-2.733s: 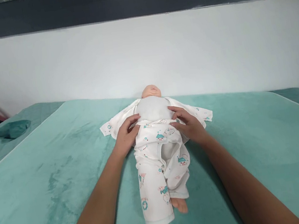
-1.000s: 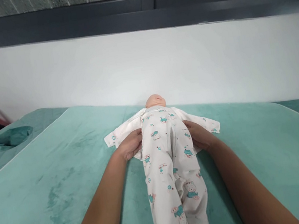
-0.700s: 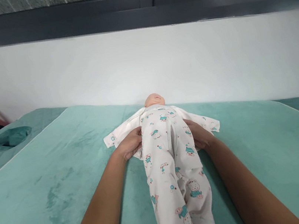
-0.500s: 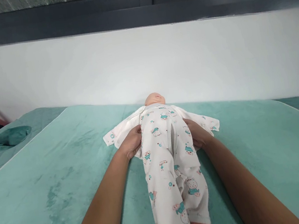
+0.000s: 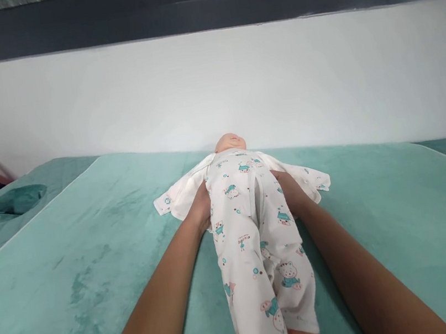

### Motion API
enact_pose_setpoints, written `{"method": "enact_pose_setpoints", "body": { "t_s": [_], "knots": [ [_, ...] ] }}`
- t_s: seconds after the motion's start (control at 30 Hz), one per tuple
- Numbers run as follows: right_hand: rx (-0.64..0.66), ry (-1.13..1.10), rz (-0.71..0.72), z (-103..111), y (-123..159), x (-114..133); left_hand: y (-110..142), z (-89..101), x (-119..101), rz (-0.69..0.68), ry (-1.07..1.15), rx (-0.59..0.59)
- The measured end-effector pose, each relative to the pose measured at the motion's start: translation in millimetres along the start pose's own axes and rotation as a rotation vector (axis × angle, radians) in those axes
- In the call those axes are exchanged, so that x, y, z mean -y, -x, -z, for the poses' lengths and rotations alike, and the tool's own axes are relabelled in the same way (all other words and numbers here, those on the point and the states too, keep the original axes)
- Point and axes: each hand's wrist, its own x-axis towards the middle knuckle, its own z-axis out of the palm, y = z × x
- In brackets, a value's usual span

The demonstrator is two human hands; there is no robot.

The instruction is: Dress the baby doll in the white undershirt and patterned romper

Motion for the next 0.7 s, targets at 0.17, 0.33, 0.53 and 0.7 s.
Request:
{"method": "enact_pose_setpoints", "body": {
  "t_s": [0.17, 0.33, 0.53, 0.7],
  "knots": [
    [-0.035, 0.036, 0.026, -1.4, -1.1, -6.6, -4.6, 4.5, 8.6, 0.016, 0.01, 0.008],
    [-0.037, 0.019, 0.042, -2.1, -0.4, -7.2, -3.9, 3.4, 8.0, 0.028, -0.015, 0.025],
    [0.027, 0.126, 0.135, 0.3, -2.2, -2.0, -1.7, -1.1, 2.6, 0.008, 0.011, -0.017],
    [0.074, 0.168, 0.095, 4.3, -4.8, -3.4, -1.0, -3.7, 3.7, -0.079, -0.02, -0.066]
  ]
}}
